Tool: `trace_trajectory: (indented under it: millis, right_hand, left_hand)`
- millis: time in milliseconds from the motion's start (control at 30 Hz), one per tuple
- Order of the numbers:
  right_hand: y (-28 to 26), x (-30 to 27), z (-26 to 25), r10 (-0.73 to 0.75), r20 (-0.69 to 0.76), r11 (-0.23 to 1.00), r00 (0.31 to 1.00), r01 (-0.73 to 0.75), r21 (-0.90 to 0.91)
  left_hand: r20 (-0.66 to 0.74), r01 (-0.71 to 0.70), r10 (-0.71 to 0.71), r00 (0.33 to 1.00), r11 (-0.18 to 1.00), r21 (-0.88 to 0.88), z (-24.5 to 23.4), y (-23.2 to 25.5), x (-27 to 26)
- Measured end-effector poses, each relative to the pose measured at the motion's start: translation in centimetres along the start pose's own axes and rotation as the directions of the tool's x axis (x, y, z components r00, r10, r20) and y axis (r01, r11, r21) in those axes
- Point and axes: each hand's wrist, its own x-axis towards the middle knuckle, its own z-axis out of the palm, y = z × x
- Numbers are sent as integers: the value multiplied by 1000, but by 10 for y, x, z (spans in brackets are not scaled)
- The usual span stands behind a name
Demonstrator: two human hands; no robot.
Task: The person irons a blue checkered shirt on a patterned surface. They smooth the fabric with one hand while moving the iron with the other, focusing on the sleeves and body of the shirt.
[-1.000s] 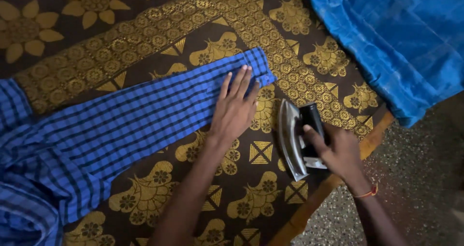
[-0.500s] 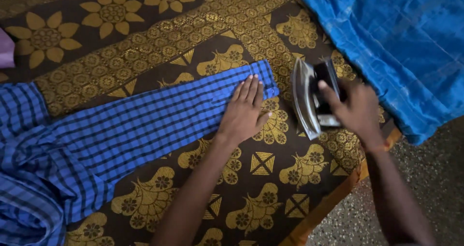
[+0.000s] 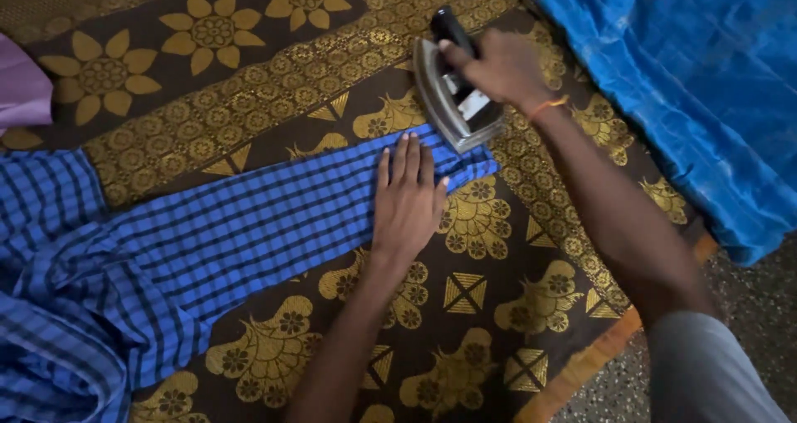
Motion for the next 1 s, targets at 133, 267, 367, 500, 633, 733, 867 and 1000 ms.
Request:
trace_trajectory:
  millis: [133,267,367,500,633,733,867,1000]
  right_hand:
    - [-13,17,25,56,12,997,998,-56,-47]
    - [-13,15,25,-41,-62,998,997,38,-55]
    - [-15,3,14,24,96,1000,995,-23,-14]
    - [-12,-19,10,24,18,994,1000,-22,-111]
    - [-5,-11,19,18,-53,998,998,-21,-65]
    - [-1,3,27,26,-133,996,991,-37,-78]
    - [2,2,28,-36,-218,993,975,11,-118]
    - [5,-12,21,-45,-90,995,995,36,-94]
  left_hand:
    - [-12,27,-27,1000,1000,3,1,-6,-9]
    - [-3,42,-42,999,999,10,-2,-7,-15]
    - [-37,48,-48,998,999,-10,-11,-4,-25]
    - [-11,83,-83,997,997,-5,-18,-4,-32]
    - [-39,143,-144,989,989,-37,-20,-8,-34]
    - [-55,187,-189,980,982,-41,-22,-10,-35]
    - [-72,232,-232,970,973,-19,-30,-8,-38]
    - [-50,269,-271,961,962,-35,-34,-10,-45]
